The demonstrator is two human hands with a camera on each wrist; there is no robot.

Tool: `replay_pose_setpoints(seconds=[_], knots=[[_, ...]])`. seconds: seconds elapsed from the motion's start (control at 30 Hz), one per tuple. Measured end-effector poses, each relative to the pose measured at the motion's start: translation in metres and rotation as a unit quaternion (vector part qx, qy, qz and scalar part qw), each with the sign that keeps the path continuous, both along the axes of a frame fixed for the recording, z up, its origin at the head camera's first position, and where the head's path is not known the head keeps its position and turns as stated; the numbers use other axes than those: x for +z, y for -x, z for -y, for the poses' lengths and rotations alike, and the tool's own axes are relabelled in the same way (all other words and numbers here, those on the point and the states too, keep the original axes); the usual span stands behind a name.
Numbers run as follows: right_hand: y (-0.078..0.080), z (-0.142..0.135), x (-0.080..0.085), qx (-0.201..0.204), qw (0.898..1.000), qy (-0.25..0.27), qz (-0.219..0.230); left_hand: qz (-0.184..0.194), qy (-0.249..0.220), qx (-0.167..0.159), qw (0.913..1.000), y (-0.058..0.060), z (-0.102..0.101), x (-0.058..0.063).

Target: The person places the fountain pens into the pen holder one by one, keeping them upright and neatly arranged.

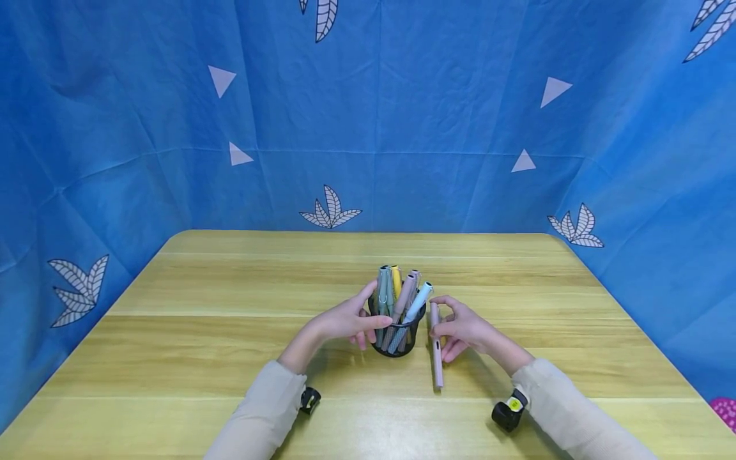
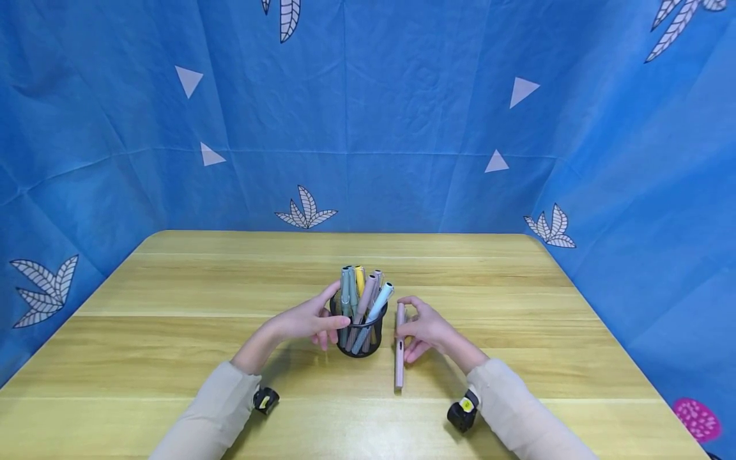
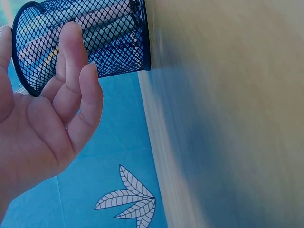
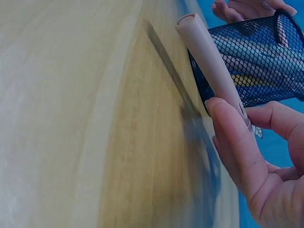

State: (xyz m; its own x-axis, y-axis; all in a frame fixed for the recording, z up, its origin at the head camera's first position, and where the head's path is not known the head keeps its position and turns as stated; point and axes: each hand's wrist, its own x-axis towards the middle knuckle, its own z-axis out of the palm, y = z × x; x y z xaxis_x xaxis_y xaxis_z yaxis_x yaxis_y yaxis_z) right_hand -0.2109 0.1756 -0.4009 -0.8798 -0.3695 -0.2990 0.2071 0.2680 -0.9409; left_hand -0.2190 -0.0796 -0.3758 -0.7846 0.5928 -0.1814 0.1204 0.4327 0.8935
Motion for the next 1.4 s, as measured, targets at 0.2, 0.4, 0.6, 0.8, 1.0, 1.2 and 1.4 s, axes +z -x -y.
replay_pose_setpoints(seconds=[0.2, 0.4, 0.6, 0.8, 1.0, 1.2, 1.4], knots=[[0.000, -0.002, 0.001, 0.003, 1.000, 0.009, -0.003, 0.002, 0.000, 0.001, 1.0000, 0.000, 0.000, 0.000], [0.001, -0.004, 0.003, -0.012, 1.000, 0.014, -0.014, 0.005, 0.000, 0.002, 1.0000, 0.001, 0.000, -0.002], [0.001, -0.007, 0.007, -0.017, 0.999, 0.035, -0.032, 0.005, -0.001, 0.002, 1.0000, 0.002, 0.001, -0.003], [0.001, -0.009, 0.007, -0.021, 0.998, 0.046, -0.046, 0.002, -0.005, -0.003, 1.0000, 0.001, 0.001, -0.002], [0.001, -0.009, 0.008, -0.031, 0.997, 0.038, -0.061, 0.000, -0.007, -0.004, 1.0000, -0.001, 0.001, 0.000], [0.000, -0.008, 0.009, -0.043, 0.996, 0.031, -0.066, 0.000, -0.007, -0.002, 1.0000, -0.001, 0.001, -0.001], [-0.002, -0.007, 0.015, -0.050, 0.994, 0.029, -0.088, 0.000, -0.008, 0.000, 1.0000, 0.000, 0.001, -0.004]])
